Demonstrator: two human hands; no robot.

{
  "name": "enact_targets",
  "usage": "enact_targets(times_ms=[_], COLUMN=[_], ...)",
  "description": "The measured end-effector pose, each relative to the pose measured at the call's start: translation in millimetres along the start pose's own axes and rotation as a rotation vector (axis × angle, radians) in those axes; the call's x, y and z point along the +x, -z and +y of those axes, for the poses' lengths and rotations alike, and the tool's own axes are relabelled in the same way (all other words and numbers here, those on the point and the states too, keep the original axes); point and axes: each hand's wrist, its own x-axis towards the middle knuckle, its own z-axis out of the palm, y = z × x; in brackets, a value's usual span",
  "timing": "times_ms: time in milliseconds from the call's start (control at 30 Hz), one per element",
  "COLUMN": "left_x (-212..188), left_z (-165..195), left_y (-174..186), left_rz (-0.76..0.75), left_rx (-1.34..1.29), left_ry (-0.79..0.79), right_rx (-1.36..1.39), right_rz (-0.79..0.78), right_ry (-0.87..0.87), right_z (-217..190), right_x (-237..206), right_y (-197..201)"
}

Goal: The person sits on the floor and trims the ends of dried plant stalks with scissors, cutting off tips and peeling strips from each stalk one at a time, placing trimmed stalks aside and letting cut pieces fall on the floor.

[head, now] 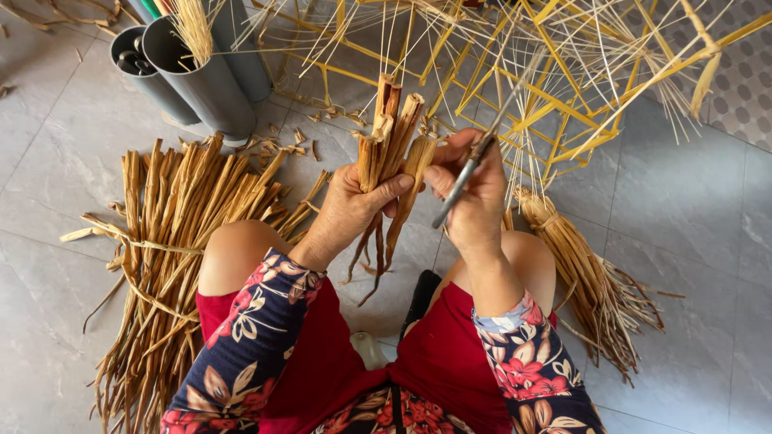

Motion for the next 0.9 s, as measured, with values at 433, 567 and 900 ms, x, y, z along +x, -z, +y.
enact_targets(times_ms=[433, 567, 900], left_x=[-4.2, -6.1, -5.5], left_z=[7.4, 6.2, 1.7], left_y=[-0.7, 0.0, 3.1], left_rz=[-0.031, -0.037, -0.035], left_rx=[-0.046, 0.001, -0.008], left_ry=[-0.06, -0.097, -0.044], right_rx=[-0.006, 0.007, 0.019], right_rz=[-0.098, -0.096, -0.085], right_ry=[0.11, 0.119, 0.011], right_z=[10.8, 5.9, 4.1], right_x=[-1.9, -4.4, -5.8], right_y=[4.9, 3.1, -2.1])
